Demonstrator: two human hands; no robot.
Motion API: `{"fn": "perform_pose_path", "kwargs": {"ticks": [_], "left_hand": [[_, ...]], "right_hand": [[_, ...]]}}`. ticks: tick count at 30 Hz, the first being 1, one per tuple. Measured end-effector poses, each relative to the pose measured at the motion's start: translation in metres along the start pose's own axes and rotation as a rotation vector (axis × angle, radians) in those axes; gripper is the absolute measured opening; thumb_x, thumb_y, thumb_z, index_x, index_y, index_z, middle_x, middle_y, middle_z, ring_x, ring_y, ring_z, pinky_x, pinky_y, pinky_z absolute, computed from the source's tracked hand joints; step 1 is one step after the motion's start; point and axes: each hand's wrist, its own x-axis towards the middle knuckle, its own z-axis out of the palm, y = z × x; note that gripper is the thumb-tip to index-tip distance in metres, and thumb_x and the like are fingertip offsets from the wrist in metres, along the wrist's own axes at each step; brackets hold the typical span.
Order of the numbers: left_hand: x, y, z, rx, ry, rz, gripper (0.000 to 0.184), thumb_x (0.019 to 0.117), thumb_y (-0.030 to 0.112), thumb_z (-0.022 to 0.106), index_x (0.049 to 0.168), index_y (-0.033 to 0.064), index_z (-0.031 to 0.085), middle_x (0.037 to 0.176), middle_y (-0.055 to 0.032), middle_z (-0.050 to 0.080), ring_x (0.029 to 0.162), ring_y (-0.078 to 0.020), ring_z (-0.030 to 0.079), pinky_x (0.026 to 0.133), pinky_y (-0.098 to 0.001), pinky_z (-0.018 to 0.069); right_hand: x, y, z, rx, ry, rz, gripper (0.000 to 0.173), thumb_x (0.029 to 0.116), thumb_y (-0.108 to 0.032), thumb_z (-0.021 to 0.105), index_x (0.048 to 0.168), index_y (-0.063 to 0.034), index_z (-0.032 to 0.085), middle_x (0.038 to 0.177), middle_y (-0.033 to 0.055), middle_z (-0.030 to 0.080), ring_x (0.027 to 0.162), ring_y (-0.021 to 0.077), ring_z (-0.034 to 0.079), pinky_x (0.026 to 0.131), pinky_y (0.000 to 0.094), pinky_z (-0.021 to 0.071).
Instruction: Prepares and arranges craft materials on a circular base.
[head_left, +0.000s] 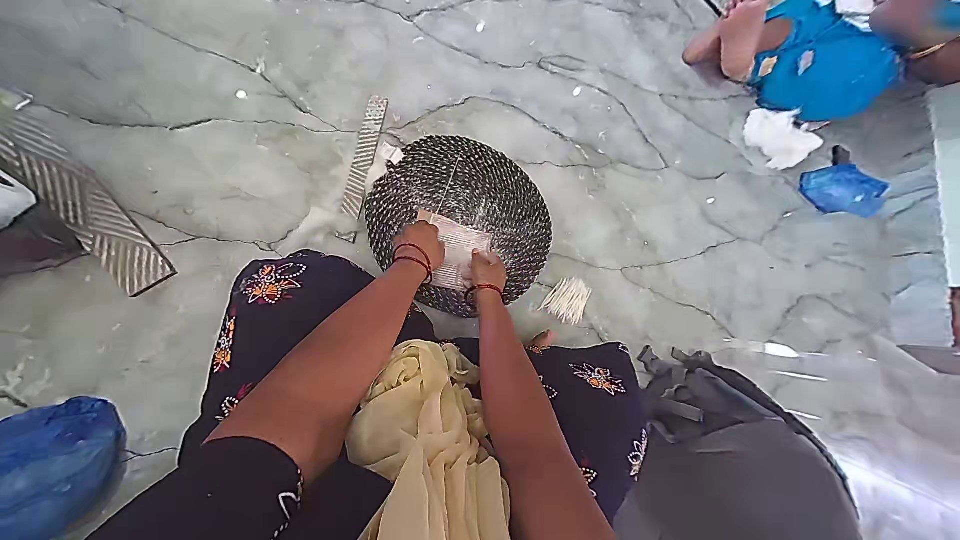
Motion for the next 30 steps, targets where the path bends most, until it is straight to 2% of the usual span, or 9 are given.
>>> {"fn": "perform_pose_path", "kwargs": {"ticks": [3, 7, 9, 12, 14, 16, 19, 23, 30], "left_hand": [[-0.02, 0.003, -0.018, -0.087, 0.114, -0.035, 0.035, 0.1087, 0.013, 0.045, 0.134, -0.0016, 0.064, 0.14, -0.0282, 0.06, 0.135, -0.0461, 0.055, 0.111, -0.0663, 0.0418], [-0.058, -0.001, -0.046, -0.101, 0.248, 0.079, 0.035, 0.1052, 0.001, 0.044, 0.131, -0.0009, 0.067, 0.133, -0.0278, 0.065, 0.131, -0.0463, 0.059, 0.112, -0.0632, 0.0421], [-0.076, -0.008, -0.06, -0.071, 0.254, 0.182, 0.033, 0.1053, 0.0, 0.046, 0.133, -0.0006, 0.064, 0.129, -0.0287, 0.067, 0.125, -0.0492, 0.061, 0.108, -0.0662, 0.0428], [-0.094, -0.017, -0.068, -0.098, 0.225, 0.204, 0.041, 0.1069, 0.005, 0.049, 0.148, -0.0008, 0.045, 0.121, -0.0307, 0.068, 0.114, -0.0524, 0.066, 0.1, -0.0698, 0.0479], [-0.089, -0.027, -0.06, -0.081, 0.152, 0.17, 0.042, 0.1067, 0.007, 0.052, 0.146, -0.0043, 0.046, 0.122, -0.0311, 0.068, 0.118, -0.0529, 0.064, 0.103, -0.0706, 0.0455], [-0.071, -0.037, -0.045, -0.009, 0.039, 0.139, 0.032, 0.1022, 0.004, 0.055, 0.131, -0.0076, 0.063, 0.124, -0.0328, 0.067, 0.121, -0.0533, 0.061, 0.105, -0.0724, 0.0428], [-0.062, -0.022, -0.034, 0.112, -0.077, 0.027, 0.027, 0.1002, 0.004, 0.058, 0.122, -0.0111, 0.065, 0.129, -0.0369, 0.062, 0.128, -0.0538, 0.057, 0.106, -0.072, 0.0421], [-0.053, -0.012, -0.024, 0.142, -0.106, -0.07, 0.03, 0.1018, 0.007, 0.059, 0.121, -0.0165, 0.063, 0.134, -0.0388, 0.058, 0.132, -0.0532, 0.054, 0.109, -0.0696, 0.0413], [-0.028, -0.019, -0.017, 0.187, -0.092, -0.056, 0.029, 0.1008, 0.005, 0.059, 0.123, -0.0133, 0.065, 0.134, -0.0362, 0.06, 0.132, -0.0518, 0.055, 0.108, -0.0691, 0.0427]], "right_hand": [[-0.008, -0.003, -0.011, 0.209, 0.024, 0.069, 0.054, 0.1102, -0.044, 0.045, 0.141, -0.0013, 0.052, 0.121, 0.0231, 0.067, 0.095, 0.032, 0.07, 0.082, 0.0482, 0.0578], [-0.038, -0.021, -0.058, 0.069, 0.077, -0.16, 0.055, 0.1077, -0.032, 0.055, 0.151, 0.0002, 0.042, 0.129, 0.0243, 0.065, 0.105, 0.0339, 0.068, 0.088, 0.0505, 0.0558], [-0.061, -0.037, -0.093, 0.014, 0.047, -0.313, 0.046, 0.1062, -0.024, 0.058, 0.143, 0.002, 0.051, 0.132, 0.0225, 0.063, 0.108, 0.0315, 0.068, 0.09, 0.0492, 0.0557], [-0.098, -0.05, -0.138, -0.025, 0.065, -0.445, 0.036, 0.1062, -0.022, 0.057, 0.135, -0.0011, 0.06, 0.126, 0.0175, 0.067, 0.1, 0.0231, 0.07, 0.085, 0.0414, 0.0574], [-0.118, -0.044, -0.156, -0.08, 0.106, -0.473, 0.035, 0.1064, -0.022, 0.057, 0.135, -0.0017, 0.061, 0.127, 0.0167, 0.067, 0.1, 0.0213, 0.07, 0.087, 0.0394, 0.0577], [-0.124, -0.026, -0.162, -0.152, 0.14, -0.478, 0.038, 0.1055, -0.021, 0.059, 0.136, 0.001, 0.059, 0.132, 0.019, 0.065, 0.107, 0.0255, 0.069, 0.094, 0.0436, 0.0549], [-0.113, -0.001, -0.158, -0.152, 0.157, -0.387, 0.039, 0.1054, -0.02, 0.059, 0.137, 0.003, 0.057, 0.13, 0.021, 0.065, 0.108, 0.0291, 0.068, 0.094, 0.0473, 0.0542], [-0.107, -0.004, -0.155, -0.097, 0.153, -0.369, 0.041, 0.1055, -0.021, 0.059, 0.139, 0.0019, 0.055, 0.131, 0.0202, 0.064, 0.107, 0.0277, 0.068, 0.091, 0.0459, 0.0555], [-0.101, -0.01, -0.153, -0.111, 0.149, -0.372, 0.041, 0.1047, -0.02, 0.061, 0.139, 0.0019, 0.055, 0.133, 0.0195, 0.063, 0.107, 0.0267, 0.069, 0.092, 0.0441, 0.0558]]}}
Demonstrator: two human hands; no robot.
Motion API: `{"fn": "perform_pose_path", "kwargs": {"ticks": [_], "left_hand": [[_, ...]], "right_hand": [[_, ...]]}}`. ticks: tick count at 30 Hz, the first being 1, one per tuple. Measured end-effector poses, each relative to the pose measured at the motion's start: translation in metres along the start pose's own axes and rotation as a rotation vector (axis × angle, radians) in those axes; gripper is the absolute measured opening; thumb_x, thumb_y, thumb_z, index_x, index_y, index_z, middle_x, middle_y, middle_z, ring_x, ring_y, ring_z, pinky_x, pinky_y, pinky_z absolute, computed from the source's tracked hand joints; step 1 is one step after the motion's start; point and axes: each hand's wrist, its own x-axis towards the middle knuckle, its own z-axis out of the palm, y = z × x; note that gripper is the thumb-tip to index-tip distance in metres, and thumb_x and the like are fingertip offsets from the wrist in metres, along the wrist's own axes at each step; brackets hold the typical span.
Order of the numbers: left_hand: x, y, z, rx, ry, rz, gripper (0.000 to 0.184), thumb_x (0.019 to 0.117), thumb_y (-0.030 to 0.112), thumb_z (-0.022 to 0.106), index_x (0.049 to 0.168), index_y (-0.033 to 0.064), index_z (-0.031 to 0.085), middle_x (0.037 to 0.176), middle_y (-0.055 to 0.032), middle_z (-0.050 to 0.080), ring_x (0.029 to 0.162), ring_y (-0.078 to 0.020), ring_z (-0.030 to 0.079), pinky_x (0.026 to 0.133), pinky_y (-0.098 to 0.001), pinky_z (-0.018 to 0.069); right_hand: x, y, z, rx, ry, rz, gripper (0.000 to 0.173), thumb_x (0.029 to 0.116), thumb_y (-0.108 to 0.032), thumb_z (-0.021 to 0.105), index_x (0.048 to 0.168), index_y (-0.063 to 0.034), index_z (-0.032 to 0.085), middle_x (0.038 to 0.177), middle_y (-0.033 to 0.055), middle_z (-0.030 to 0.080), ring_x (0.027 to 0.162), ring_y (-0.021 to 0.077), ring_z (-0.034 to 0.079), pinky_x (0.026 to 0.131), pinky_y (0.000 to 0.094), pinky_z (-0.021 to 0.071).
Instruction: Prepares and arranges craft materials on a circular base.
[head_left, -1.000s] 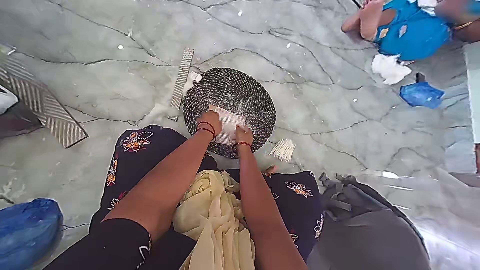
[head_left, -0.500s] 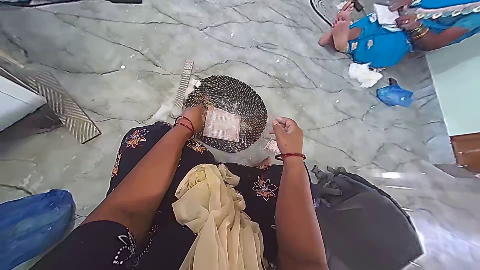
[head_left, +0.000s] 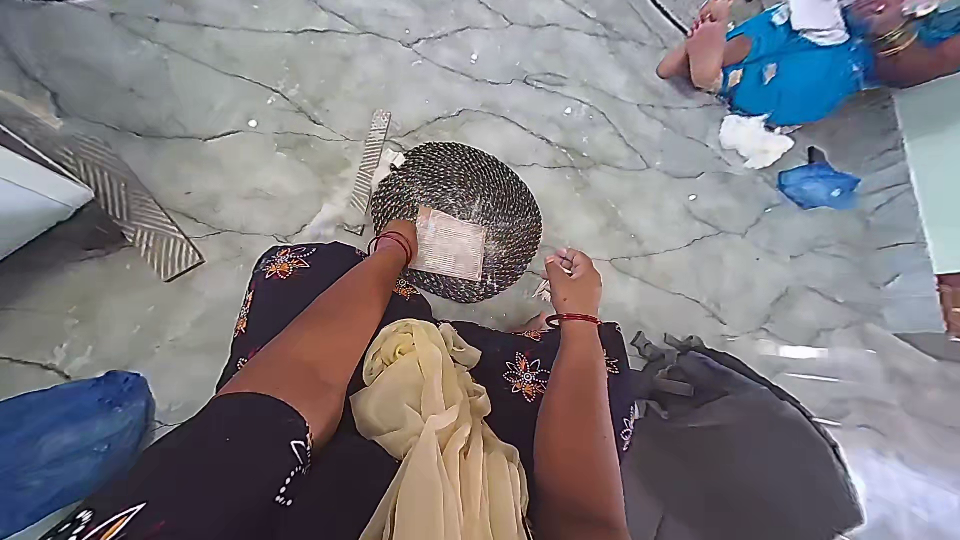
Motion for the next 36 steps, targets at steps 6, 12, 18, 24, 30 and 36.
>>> {"fn": "perform_pose_path", "kwargs": {"ticks": [6, 12, 18, 24, 30, 36], "left_hand": [[0.006, 0.004, 0.002, 0.02, -0.017, -0.015, 0.027, 0.1031, 0.006, 0.056, 0.12, -0.0127, 0.066, 0.133, -0.0361, 0.061, 0.131, -0.0515, 0.056, 0.107, -0.069, 0.0436], [0.008, 0.006, 0.0, 0.029, -0.033, -0.051, 0.028, 0.1029, 0.007, 0.057, 0.12, -0.0123, 0.066, 0.134, -0.0342, 0.061, 0.133, -0.0494, 0.055, 0.108, -0.067, 0.0441], [0.01, 0.01, 0.001, 0.056, -0.049, -0.057, 0.027, 0.1017, 0.004, 0.057, 0.117, -0.0162, 0.065, 0.133, -0.0357, 0.061, 0.131, -0.0502, 0.056, 0.107, -0.0658, 0.0445], [0.007, 0.009, -0.005, -0.037, -0.044, -0.062, 0.029, 0.0989, 0.003, 0.062, 0.119, -0.017, 0.063, 0.133, -0.0367, 0.06, 0.131, -0.0508, 0.056, 0.106, -0.0671, 0.0451], [0.012, 0.003, -0.002, -0.141, -0.023, -0.058, 0.031, 0.0972, 0.0, 0.062, 0.123, -0.0167, 0.062, 0.137, -0.0374, 0.058, 0.133, -0.0519, 0.054, 0.107, -0.0694, 0.0435], [0.012, 0.006, -0.004, -0.126, -0.049, -0.073, 0.029, 0.0979, -0.001, 0.06, 0.123, -0.0158, 0.062, 0.137, -0.0354, 0.059, 0.132, -0.0498, 0.056, 0.107, -0.0667, 0.0457]], "right_hand": [[0.0, -0.003, -0.002, 0.002, -0.01, -0.001, 0.041, 0.1048, -0.021, 0.061, 0.139, 0.0002, 0.056, 0.134, 0.0186, 0.062, 0.104, 0.0239, 0.07, 0.089, 0.0411, 0.0575], [-0.003, -0.007, 0.0, -0.032, -0.025, -0.005, 0.039, 0.1049, -0.02, 0.06, 0.139, 0.0001, 0.056, 0.133, 0.0176, 0.064, 0.101, 0.0228, 0.07, 0.088, 0.0413, 0.0566], [-0.006, -0.007, 0.005, -0.133, -0.089, -0.01, 0.038, 0.1059, -0.021, 0.059, 0.137, 0.0012, 0.058, 0.134, 0.0193, 0.064, 0.112, 0.0284, 0.068, 0.098, 0.0471, 0.0529], [-0.008, -0.012, 0.019, -0.277, -0.157, -0.069, 0.038, 0.1038, -0.021, 0.063, 0.135, 0.001, 0.062, 0.134, 0.0205, 0.065, 0.122, 0.0331, 0.063, 0.104, 0.0522, 0.0468], [0.01, -0.031, 0.061, -0.643, -0.536, -0.18, 0.049, 0.1073, -0.023, 0.056, 0.149, 0.0033, 0.05, 0.149, 0.0263, 0.053, 0.139, 0.0391, 0.052, 0.116, 0.0548, 0.0387], [0.03, -0.019, 0.127, -0.94, -0.71, -0.325, 0.087, 0.1, -0.035, 0.067, 0.162, 0.0026, 0.02, 0.167, 0.0252, 0.027, 0.153, 0.0403, 0.033, 0.122, 0.0547, 0.0308]]}}
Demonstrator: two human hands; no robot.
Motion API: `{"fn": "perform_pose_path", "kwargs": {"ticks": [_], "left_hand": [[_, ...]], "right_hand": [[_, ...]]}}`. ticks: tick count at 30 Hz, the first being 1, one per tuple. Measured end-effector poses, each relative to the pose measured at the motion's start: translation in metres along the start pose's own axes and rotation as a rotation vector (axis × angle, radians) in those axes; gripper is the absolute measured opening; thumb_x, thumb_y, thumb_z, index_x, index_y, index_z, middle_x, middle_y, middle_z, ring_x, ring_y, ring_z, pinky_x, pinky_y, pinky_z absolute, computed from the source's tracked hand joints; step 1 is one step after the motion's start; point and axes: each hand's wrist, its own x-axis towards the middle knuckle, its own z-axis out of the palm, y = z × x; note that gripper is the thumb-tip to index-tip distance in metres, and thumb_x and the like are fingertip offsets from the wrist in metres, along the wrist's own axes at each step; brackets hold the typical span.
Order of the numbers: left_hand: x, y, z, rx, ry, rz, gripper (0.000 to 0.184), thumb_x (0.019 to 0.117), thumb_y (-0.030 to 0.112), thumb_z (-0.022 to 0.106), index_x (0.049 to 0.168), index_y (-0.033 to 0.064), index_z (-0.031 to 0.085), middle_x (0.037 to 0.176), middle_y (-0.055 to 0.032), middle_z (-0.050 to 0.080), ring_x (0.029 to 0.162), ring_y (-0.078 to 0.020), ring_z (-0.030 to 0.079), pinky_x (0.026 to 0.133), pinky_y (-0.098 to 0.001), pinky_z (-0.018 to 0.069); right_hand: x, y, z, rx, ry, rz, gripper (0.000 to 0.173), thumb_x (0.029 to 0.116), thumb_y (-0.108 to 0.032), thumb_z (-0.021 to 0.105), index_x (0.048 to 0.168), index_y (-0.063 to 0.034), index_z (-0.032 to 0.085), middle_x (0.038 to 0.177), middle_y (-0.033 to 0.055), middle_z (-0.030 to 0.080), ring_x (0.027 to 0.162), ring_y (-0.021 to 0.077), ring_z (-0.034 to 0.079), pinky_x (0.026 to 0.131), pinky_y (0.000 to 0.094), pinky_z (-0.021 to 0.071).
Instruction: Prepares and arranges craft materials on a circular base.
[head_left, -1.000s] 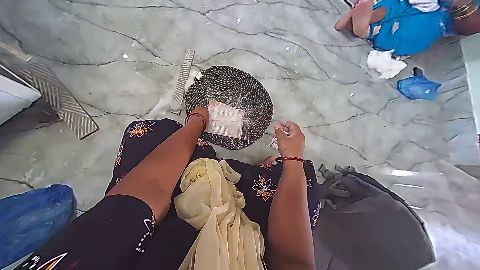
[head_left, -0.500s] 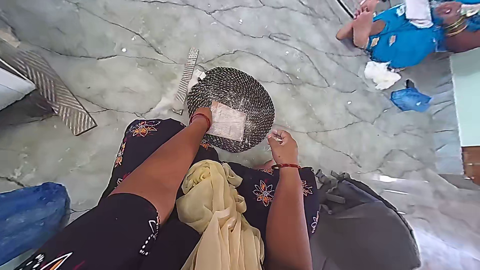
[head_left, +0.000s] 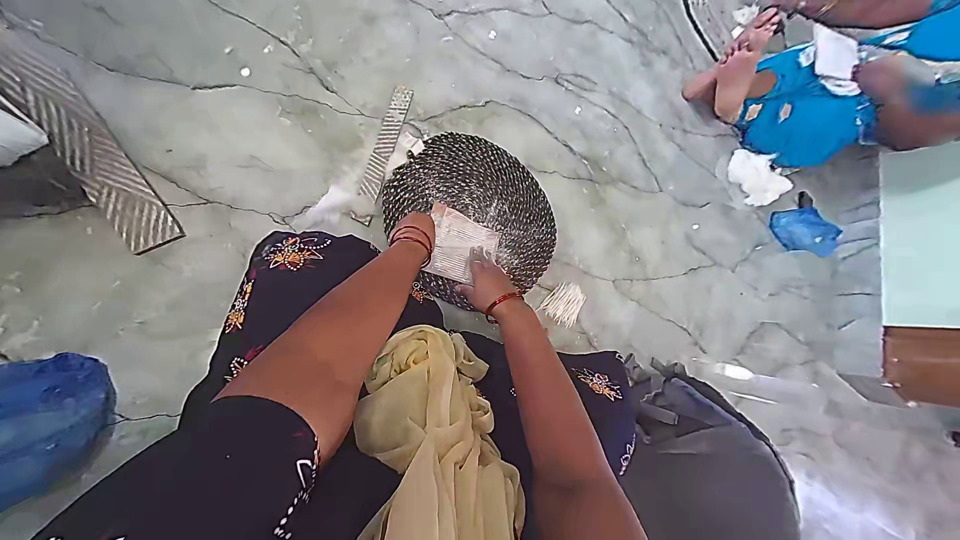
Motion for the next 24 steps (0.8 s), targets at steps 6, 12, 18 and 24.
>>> {"fn": "perform_pose_path", "kwargs": {"ticks": [6, 12, 18, 24], "left_hand": [[0.0, 0.002, -0.003, -0.022, -0.013, -0.023, 0.03, 0.0996, 0.002, 0.059, 0.125, -0.0144, 0.062, 0.139, -0.0341, 0.058, 0.133, -0.0492, 0.055, 0.106, -0.0674, 0.0458], [0.005, 0.001, 0.0, -0.01, -0.004, -0.03, 0.032, 0.0985, 0.004, 0.061, 0.125, -0.013, 0.063, 0.137, -0.0339, 0.059, 0.132, -0.0485, 0.057, 0.104, -0.0675, 0.0471], [0.003, -0.001, 0.004, 0.034, -0.003, -0.021, 0.035, 0.0991, 0.005, 0.062, 0.129, -0.0127, 0.061, 0.14, -0.0347, 0.057, 0.134, -0.0497, 0.054, 0.106, -0.0676, 0.0461], [-0.005, -0.001, 0.004, 0.028, -0.019, -0.002, 0.029, 0.0998, 0.003, 0.059, 0.123, -0.0128, 0.064, 0.138, -0.0338, 0.059, 0.132, -0.0492, 0.056, 0.105, -0.0686, 0.0462]], "right_hand": [[0.027, -0.007, 0.021, -0.201, -0.005, -0.075, 0.113, 0.0887, -0.044, 0.079, 0.166, -0.0067, 0.006, 0.172, 0.0215, 0.012, 0.16, 0.0373, 0.013, 0.124, 0.0649, 0.0147], [0.038, -0.006, 0.039, -0.184, 0.023, -0.076, 0.091, 0.0988, -0.03, 0.067, 0.168, -0.0154, 0.009, 0.171, 0.0239, 0.014, 0.159, 0.0407, 0.012, 0.124, 0.0669, 0.0146], [0.037, -0.019, 0.053, -0.112, 0.115, -0.012, 0.073, 0.1051, -0.003, 0.047, 0.168, -0.0207, 0.014, 0.164, 0.03, 0.03, 0.153, 0.0466, 0.028, 0.122, 0.0585, 0.0286], [0.021, -0.025, 0.049, 0.01, 0.221, 0.064, 0.06, 0.1041, -0.007, 0.052, 0.161, -0.0111, 0.035, 0.138, 0.025, 0.062, 0.127, 0.0428, 0.062, 0.102, 0.0578, 0.0509]]}}
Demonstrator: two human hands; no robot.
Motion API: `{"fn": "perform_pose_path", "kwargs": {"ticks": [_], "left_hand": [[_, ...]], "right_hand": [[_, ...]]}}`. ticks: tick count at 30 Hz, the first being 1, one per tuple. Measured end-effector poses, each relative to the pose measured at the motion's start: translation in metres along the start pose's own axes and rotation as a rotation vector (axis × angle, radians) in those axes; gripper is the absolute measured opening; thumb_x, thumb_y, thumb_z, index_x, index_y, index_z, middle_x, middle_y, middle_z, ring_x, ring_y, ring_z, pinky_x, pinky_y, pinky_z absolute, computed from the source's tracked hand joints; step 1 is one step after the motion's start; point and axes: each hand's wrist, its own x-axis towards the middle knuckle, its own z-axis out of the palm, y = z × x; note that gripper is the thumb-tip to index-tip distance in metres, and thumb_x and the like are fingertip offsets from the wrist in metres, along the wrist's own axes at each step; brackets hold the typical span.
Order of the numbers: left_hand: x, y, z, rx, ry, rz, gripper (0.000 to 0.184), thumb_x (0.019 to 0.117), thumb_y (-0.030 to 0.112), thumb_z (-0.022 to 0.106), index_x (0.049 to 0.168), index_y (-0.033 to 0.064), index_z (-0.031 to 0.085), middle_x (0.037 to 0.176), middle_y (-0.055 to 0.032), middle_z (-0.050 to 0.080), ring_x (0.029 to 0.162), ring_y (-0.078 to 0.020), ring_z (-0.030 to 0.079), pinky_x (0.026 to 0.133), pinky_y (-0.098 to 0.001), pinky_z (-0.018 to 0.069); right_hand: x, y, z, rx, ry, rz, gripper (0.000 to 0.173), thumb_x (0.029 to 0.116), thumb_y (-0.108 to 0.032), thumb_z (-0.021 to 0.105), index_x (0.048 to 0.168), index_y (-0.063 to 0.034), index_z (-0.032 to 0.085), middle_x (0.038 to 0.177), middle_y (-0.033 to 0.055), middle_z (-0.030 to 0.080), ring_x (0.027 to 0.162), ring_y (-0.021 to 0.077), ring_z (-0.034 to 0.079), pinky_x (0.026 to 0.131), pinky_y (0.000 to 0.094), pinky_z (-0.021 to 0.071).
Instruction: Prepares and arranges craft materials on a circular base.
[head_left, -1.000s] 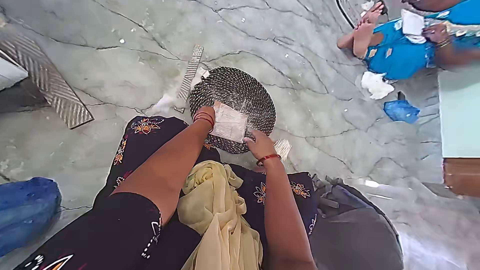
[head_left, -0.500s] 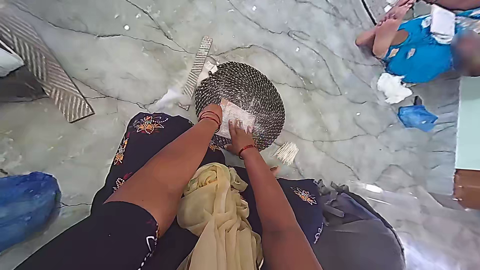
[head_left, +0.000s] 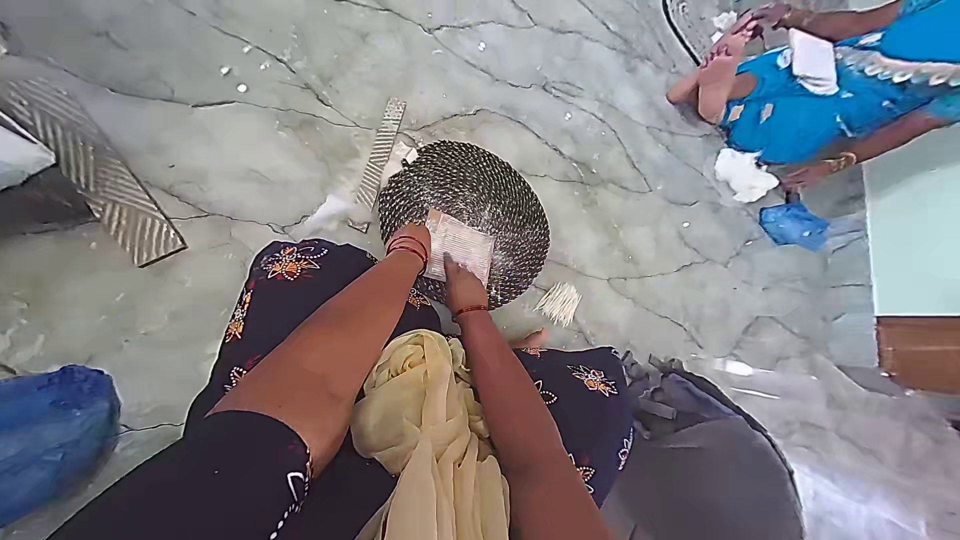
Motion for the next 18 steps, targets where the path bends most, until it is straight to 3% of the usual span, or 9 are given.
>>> {"fn": "perform_pose_path", "kwargs": {"ticks": [1, 3, 6, 11, 14, 16, 18], "left_hand": [[0.0, -0.001, 0.0, -0.003, -0.002, 0.005, 0.028, 0.0998, 0.003, 0.059, 0.123, -0.0123, 0.065, 0.138, -0.0334, 0.059, 0.132, -0.0489, 0.056, 0.104, -0.0689, 0.0464], [-0.003, -0.001, -0.003, -0.021, 0.011, 0.006, 0.028, 0.0998, 0.002, 0.059, 0.123, -0.0112, 0.065, 0.137, -0.0322, 0.06, 0.131, -0.0485, 0.057, 0.103, -0.0682, 0.0476], [-0.004, 0.001, -0.008, -0.048, 0.017, 0.011, 0.027, 0.0994, 0.001, 0.058, 0.123, -0.0102, 0.065, 0.136, -0.0315, 0.061, 0.132, -0.0477, 0.057, 0.103, -0.0669, 0.0482], [0.005, 0.002, -0.012, -0.058, 0.037, 0.005, 0.025, 0.0997, 0.001, 0.057, 0.12, -0.009, 0.067, 0.134, -0.0309, 0.062, 0.129, -0.0476, 0.059, 0.101, -0.0681, 0.0494], [0.008, 0.002, -0.01, -0.059, 0.048, 0.01, 0.027, 0.0997, 0.003, 0.058, 0.122, -0.0092, 0.067, 0.136, -0.0315, 0.061, 0.13, -0.0486, 0.058, 0.101, -0.0689, 0.0487], [0.007, 0.003, -0.009, -0.062, 0.042, -0.001, 0.028, 0.1013, 0.003, 0.056, 0.124, -0.01, 0.065, 0.137, -0.0321, 0.06, 0.131, -0.0488, 0.057, 0.103, -0.0688, 0.0477], [0.005, 0.003, -0.005, -0.065, 0.02, -0.019, 0.029, 0.1034, 0.003, 0.052, 0.126, -0.0104, 0.064, 0.138, -0.0326, 0.059, 0.133, -0.0493, 0.056, 0.104, -0.0689, 0.0466]], "right_hand": [[-0.003, 0.002, -0.009, 0.06, -0.011, 0.041, 0.065, 0.1003, -0.008, 0.058, 0.161, -0.0099, 0.035, 0.14, 0.0253, 0.06, 0.126, 0.0428, 0.062, 0.101, 0.0589, 0.051], [-0.004, 0.014, -0.023, 0.148, 0.008, 0.097, 0.078, 0.0948, -0.018, 0.072, 0.16, -0.0027, 0.032, 0.154, 0.0274, 0.047, 0.139, 0.0428, 0.052, 0.111, 0.0578, 0.0447], [0.009, 0.033, -0.036, 0.085, -0.035, 0.062, 0.106, 0.0848, -0.029, 0.084, 0.162, 0.0043, 0.019, 0.168, 0.0279, 0.022, 0.156, 0.0411, 0.023, 0.125, 0.0532, 0.0272], [0.031, 0.022, -0.047, -0.119, -0.211, 0.003, 0.127, 0.0765, -0.049, 0.089, 0.165, -0.0026, 0.011, 0.172, 0.0217, 0.013, 0.158, 0.0386, 0.018, 0.124, 0.0597, 0.0222], [0.035, 0.015, -0.035, -0.132, -0.24, -0.013, 0.113, 0.0867, -0.052, 0.078, 0.166, -0.0044, 0.012, 0.173, 0.0185, 0.012, 0.159, 0.0375, 0.014, 0.123, 0.0651, 0.0185], [0.034, 0.011, -0.016, -0.115, -0.198, 0.007, 0.097, 0.095, -0.043, 0.071, 0.166, -0.0061, 0.016, 0.173, 0.0157, 0.015, 0.16, 0.0365, 0.014, 0.123, 0.0657, 0.0182], [0.023, 0.005, 0.003, -0.065, -0.11, 0.027, 0.077, 0.101, -0.029, 0.065, 0.162, -0.0022, 0.026, 0.168, 0.0193, 0.028, 0.157, 0.0384, 0.022, 0.123, 0.0637, 0.0229]]}}
